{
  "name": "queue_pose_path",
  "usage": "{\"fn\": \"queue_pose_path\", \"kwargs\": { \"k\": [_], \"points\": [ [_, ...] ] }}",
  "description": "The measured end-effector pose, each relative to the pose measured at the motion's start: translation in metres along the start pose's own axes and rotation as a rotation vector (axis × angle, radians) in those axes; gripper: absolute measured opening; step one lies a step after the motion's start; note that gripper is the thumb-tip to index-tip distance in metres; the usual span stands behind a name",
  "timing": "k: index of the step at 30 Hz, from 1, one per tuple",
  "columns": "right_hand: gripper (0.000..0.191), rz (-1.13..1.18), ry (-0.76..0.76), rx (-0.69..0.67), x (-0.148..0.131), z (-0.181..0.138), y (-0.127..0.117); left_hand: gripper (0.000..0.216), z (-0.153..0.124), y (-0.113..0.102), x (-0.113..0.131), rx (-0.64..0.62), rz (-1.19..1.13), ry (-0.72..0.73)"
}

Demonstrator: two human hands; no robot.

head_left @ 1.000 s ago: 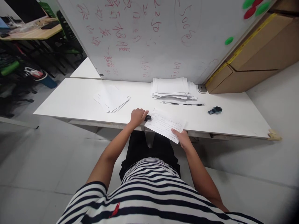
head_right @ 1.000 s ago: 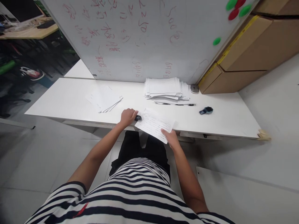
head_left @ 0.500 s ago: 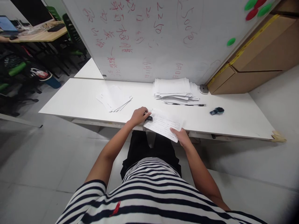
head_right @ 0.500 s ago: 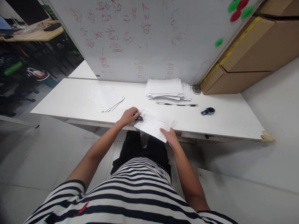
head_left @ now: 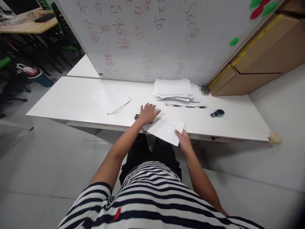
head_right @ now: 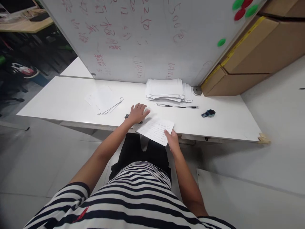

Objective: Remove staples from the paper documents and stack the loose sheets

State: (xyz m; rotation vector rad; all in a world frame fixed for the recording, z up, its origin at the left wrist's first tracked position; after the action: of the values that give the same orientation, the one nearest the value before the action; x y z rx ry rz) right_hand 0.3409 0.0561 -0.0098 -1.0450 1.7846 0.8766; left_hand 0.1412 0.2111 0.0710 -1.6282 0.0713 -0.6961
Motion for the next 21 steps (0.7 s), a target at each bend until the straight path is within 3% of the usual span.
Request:
{"fn": "queue_pose_path", "kwargs": {
  "k": [12,21],
  "points": [
    [0.047,0.008,-0.060,0.012,0.007,0.005,-0.003,0.064,0.000,0.010,0.010,0.099,0.216,0.060],
    [0.049,-0.011,-0.101,0.013,0.012,0.004,0.000,0.062,0.001,0.001,0.000,0.156,0.021,-0.006]
  ]
}}
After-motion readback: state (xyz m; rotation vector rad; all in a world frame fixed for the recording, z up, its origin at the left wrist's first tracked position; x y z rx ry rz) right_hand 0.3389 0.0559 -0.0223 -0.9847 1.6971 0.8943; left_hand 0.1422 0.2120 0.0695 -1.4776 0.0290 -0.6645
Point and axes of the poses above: each hand's wrist, its own z-axis towards the middle knuckle, its own y-axis out of the palm, x = y × z, the point moved 6 cm from there along z, towards the middle knuckle, and after that the axes turned 3 degrees about y, right-handed, at the moved point
